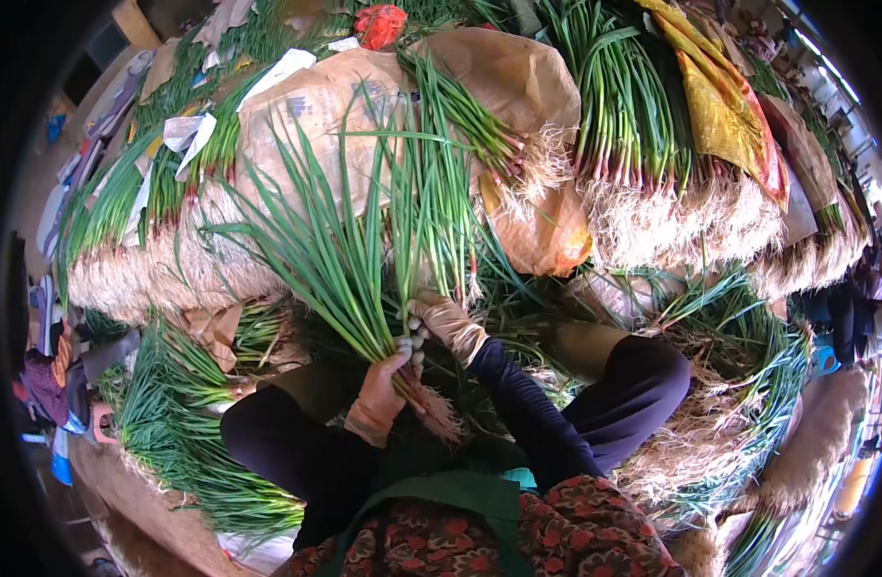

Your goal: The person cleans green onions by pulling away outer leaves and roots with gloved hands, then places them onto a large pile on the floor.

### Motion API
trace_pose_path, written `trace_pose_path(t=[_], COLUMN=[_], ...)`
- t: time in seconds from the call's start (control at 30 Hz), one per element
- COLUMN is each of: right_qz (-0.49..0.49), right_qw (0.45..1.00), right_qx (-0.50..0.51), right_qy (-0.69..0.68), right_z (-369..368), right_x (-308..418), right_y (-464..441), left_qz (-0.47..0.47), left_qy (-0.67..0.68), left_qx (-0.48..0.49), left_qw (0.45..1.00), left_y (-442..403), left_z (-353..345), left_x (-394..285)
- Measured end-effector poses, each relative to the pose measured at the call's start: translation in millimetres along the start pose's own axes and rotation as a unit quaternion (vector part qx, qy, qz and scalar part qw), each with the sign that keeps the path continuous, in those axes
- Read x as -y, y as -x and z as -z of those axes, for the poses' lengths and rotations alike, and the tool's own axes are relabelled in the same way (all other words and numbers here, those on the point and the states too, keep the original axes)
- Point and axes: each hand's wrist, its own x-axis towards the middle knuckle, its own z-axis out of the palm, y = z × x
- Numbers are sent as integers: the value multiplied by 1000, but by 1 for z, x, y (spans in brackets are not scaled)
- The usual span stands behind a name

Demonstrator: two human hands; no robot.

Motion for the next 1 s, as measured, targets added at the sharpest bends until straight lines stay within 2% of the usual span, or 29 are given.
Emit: trace_pose_path(t=[0.07,0.17,0.2,0.23,0.27,0.3,0.37,0.4,0.47,0.5,0.57,0.6,0.63,0.67,0.7,0.73,0.77,0.8,0.83,0.87,0.9,0.93,1.0], right_qz=[74,135,-37,-1,86,177,231,251,194,136,20,93,291,214,-137,-15,120,61,29,27,23,65,102], right_qw=[986,968,998,988,959,907,876,860,886,906,936,892,651,677,878,850,795,885,956,973,925,959,952], right_qx=[-5,10,-3,-48,-22,-18,-13,-2,-34,-45,-67,-14,125,257,240,128,-1,-58,-134,-217,-208,-173,-146], right_qy=[149,213,60,145,267,382,424,444,419,398,346,443,690,656,391,511,595,457,260,79,318,216,249], right_z=[2,-10,-18,-18,-15,-12,-11,-13,-21,-16,7,22,24,26,15,19,51,70,88,107,138,116,109], right_x=[-30,-70,-41,-34,-32,-31,-61,-56,-23,-25,-39,-66,-79,-82,-11,-14,-33,-50,-65,-82,-116,-97,-70], right_y=[-2,-9,4,5,2,0,-20,-20,-8,-10,-12,-13,-6,-13,16,3,-10,-31,-52,-76,-103,-105,-107], left_qz=[-1,6,5,16,24,23,22,14,-3,27,73,69,80,73,102,55,26,-25,19,74,83,96,44], left_qy=[62,113,147,157,165,201,276,259,219,196,231,243,255,262,238,230,182,195,151,109,130,153,122], left_qx=[43,88,48,60,74,99,146,123,74,124,138,143,156,166,144,69,54,84,76,68,59,55,-6], left_qw=[997,990,988,986,983,974,950,958,973,972,960,957,951,948,955,969,981,977,985,989,986,982,992], left_y=[5,7,12,11,8,7,9,9,8,7,27,31,27,21,16,10,17,6,-12,-26,-17,-9,-20], left_z=[0,15,11,15,17,14,4,3,5,16,-13,-23,-12,0,-3,1,-20,-24,-6,23,16,5,4], left_x=[-2,3,4,6,6,4,0,0,-3,-3,-19,-31,-28,-27,-29,-28,-41,-35,-12,7,-6,-16,-3])
